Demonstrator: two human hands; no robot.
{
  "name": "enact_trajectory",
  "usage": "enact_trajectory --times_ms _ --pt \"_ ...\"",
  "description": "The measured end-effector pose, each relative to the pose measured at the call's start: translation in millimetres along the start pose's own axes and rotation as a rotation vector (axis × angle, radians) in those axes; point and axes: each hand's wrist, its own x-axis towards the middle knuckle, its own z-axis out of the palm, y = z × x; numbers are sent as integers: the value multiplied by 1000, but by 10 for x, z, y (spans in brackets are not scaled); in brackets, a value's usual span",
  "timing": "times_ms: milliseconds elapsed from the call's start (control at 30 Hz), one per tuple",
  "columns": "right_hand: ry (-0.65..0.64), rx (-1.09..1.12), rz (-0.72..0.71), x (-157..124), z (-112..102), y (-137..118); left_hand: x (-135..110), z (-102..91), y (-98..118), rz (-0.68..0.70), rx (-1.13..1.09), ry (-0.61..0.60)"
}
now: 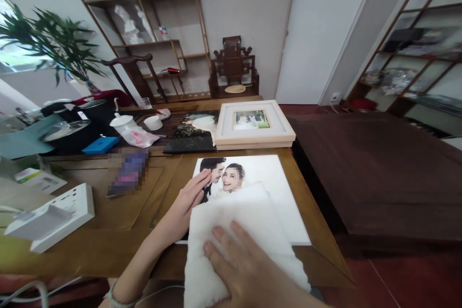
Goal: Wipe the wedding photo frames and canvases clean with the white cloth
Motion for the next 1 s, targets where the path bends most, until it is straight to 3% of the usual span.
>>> enact_trajectory --times_ms 133,233,500,667,867,1000 --pt "-252 212 90 169 -215 205 4 -13 9 7 21 -17" --pt "-294 250 235 365 -297 425 8 -18 33 -11 28 -17" --pt "-412 43 376 833 -67 912 9 23 -2 7 33 39" --pt "-424 -16 348 759 -40 656 3 22 10 -18 1 45" --pt "-179 -108 91 314 -116 1 6 10 17 -16 -35 41" --pt "-202 54 -7 133 -320 -31 13 19 -10 -1 -46 37"
